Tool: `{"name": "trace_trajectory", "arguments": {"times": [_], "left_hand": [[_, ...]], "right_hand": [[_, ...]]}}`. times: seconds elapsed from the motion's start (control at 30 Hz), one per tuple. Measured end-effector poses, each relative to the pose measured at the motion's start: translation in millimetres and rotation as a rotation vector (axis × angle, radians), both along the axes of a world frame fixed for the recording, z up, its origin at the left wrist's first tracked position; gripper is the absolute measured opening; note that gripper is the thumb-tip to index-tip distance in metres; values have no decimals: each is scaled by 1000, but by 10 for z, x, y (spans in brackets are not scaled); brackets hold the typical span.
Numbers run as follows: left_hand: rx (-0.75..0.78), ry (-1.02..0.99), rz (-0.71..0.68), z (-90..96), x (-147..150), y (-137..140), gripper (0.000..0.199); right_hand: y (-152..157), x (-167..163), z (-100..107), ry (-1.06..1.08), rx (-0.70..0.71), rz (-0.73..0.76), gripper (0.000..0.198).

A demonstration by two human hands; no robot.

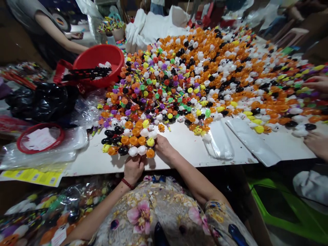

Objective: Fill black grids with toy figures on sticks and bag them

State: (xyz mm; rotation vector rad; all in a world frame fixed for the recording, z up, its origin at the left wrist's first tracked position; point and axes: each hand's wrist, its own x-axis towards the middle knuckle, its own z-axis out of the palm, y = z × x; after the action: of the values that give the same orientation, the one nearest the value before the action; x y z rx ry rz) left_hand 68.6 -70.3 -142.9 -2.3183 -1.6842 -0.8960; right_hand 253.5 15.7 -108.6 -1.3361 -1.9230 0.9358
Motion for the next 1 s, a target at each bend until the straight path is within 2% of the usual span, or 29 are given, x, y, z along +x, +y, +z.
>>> {"name": "trace_trajectory", "arguments": {"times": [0.1,0.17,0.27,0.33,0.43,0.57,0.67,0.83,1.0], "left_hand": [[41,-4,4,6,9,6,23],[69,3,1,2,7,8,23],[75,27,-7,0,-1,11,23],[85,40,-6,9,-1,12,22],[103,38,-10,34,11,14,21],[128,33,-11,51,23,17,22],[128,29,-12,42,19,16,22],[78,33,-17,20,5,7,24],[64,22,-26,17,-3,0,26]], "right_hand": [[-41,138,34,5,97,-22,21],[-60,362,84,-28,193,-117,25],[-32,848,197,-239,296,-432,28],[27,1171,284,-436,305,-658,30],[147,1487,379,-671,252,-825,28],[291,1566,400,-771,217,-793,20],[336,1495,383,-750,292,-765,17],[256,1254,362,-717,468,-634,16],[93,898,329,-662,490,-449,14]]}}
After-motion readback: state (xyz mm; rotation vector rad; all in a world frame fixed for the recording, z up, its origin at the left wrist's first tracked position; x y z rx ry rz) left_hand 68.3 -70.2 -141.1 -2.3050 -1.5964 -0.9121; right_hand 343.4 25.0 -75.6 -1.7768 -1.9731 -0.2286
